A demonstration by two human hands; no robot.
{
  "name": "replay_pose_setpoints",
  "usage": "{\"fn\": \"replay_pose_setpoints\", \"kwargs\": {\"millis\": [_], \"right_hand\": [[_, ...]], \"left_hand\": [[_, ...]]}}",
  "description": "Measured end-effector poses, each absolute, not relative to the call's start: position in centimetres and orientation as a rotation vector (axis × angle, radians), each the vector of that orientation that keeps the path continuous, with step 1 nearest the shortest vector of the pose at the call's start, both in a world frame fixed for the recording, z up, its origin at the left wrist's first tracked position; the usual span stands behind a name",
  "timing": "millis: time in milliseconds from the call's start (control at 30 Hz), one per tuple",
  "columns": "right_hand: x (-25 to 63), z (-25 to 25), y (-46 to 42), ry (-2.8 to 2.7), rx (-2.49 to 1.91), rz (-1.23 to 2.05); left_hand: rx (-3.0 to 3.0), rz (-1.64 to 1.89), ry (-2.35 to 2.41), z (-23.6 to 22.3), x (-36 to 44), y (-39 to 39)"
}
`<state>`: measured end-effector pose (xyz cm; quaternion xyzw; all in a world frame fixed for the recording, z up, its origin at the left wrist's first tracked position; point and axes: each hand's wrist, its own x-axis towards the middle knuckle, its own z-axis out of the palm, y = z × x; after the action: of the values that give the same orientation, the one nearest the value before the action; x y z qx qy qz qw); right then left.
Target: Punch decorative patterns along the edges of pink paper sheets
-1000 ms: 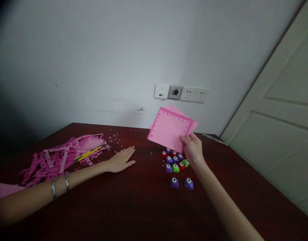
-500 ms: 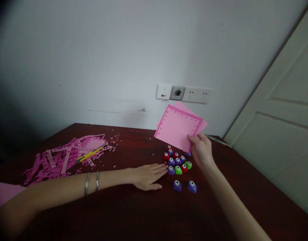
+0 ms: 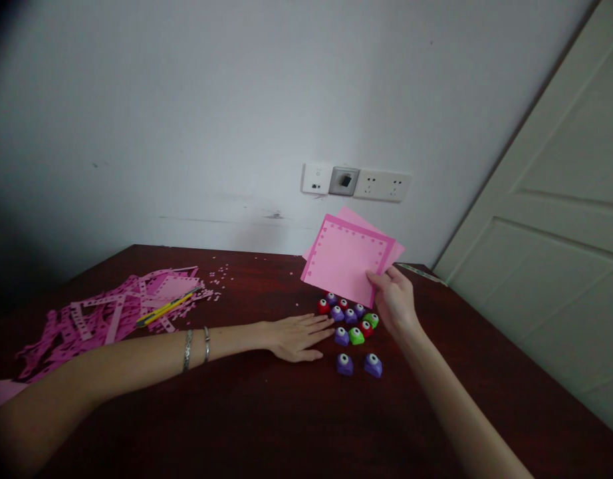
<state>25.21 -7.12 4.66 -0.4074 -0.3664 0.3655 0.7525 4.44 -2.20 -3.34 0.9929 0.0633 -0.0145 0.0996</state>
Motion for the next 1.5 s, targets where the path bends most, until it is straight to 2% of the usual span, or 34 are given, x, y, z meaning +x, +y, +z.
{"fn": "replay_pose_setpoints", "kwargs": {"millis": [567,900,1100,1233,1333,1433,1500], "right_hand": [[24.3,4.2,-6.0,-0.784,-0.895,0.816],[24.7,3.4,-7.0,-0.789,-0.975,0.894],[24.7,2.7,-8.5,-0.84,-1.088,0.974],[23.5,2.1,-10.4,-0.851,-1.193,1.145],[21.6,1.5,-12.4,-0.884,-1.26,1.3],[19.5,0.3,-14.7,-0.996,-1.271,1.526],[18.3,-0.9,-16.0,-1.016,-1.267,1.565]], "left_hand": [[2.951,0.006,0.228,-3.9,5.4,-1.0],[2.944,-0.028,0.615,-4.1,-3.6,2.5],[2.802,-0.061,1.294,-4.3,-11.5,8.4],[2.69,-0.058,1.775,-3.0,-12.5,10.7],[2.974,0.153,1.452,-2.1,-9.1,9.6],[3.128,0.098,0.816,-2.4,-3.9,7.0],[3.101,0.06,0.568,-3.3,-0.7,5.3]]}}
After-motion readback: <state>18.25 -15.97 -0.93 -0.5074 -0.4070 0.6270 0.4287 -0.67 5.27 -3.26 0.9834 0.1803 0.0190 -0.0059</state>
